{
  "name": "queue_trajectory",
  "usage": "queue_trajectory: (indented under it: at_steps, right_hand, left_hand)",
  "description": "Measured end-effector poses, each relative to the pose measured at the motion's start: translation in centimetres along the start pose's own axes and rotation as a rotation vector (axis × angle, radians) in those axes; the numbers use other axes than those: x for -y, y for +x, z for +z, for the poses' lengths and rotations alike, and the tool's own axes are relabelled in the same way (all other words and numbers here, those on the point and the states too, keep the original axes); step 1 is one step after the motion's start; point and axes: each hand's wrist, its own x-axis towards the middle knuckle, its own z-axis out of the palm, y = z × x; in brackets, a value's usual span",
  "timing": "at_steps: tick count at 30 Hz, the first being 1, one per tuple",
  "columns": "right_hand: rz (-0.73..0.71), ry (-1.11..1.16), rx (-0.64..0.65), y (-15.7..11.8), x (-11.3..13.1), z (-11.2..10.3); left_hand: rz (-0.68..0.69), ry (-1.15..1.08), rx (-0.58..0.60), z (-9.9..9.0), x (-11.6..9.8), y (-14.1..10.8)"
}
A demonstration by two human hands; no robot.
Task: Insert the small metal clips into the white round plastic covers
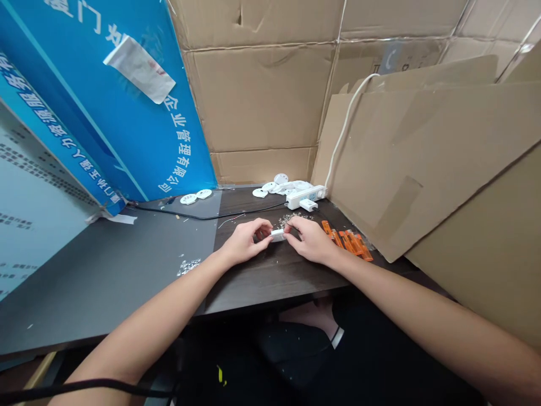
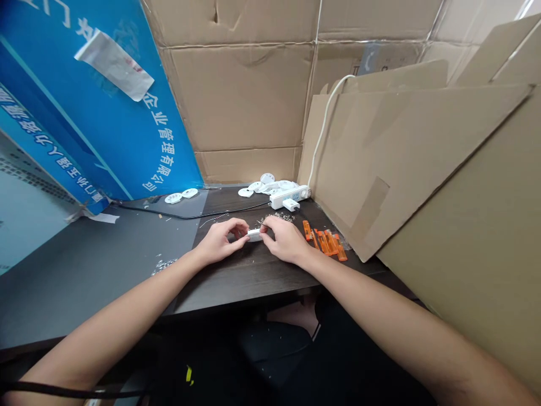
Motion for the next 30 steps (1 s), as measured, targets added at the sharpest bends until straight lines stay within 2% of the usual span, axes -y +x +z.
queue_trajectory:
  at_steps: [5, 13, 18, 23, 28, 30]
  right_hand:
    - [-0.145, -0.030, 0.036, 0.0, 0.1, 0.0]
    - [-0.138, -0.065, 0.060, -0.1, 0.3, -0.5]
    - [-0.138, 0.017, 0.085, 0.5, 0.8, -0.5]
    - [-0.158, -0.001, 0.139, 0.8, 0.9, -0.3]
    - [-0.133, -0.017, 0.139, 0.7, 0.2, 0.3]
    - [-0.116, -0.017, 0.121, 0.6, 0.0, 0.4]
  left_hand:
    - [0.034, 0.047, -0.028, 0.1, 0.2, -0.1]
    - [0.061, 0.059, -0.023, 0.2, 0.3, -0.1]
    - [0.022, 0.065, 0.011, 0.1, -0.3, 0.1]
    - [-0.020, 0.069, 0.057, 0.1, -0.7, 0.2]
    - [0.005, 0.067, 0.033, 0.3, -0.6, 0.0]
    - [-0.030, 0.026, 0.024, 0.3, -0.4, 0.0]
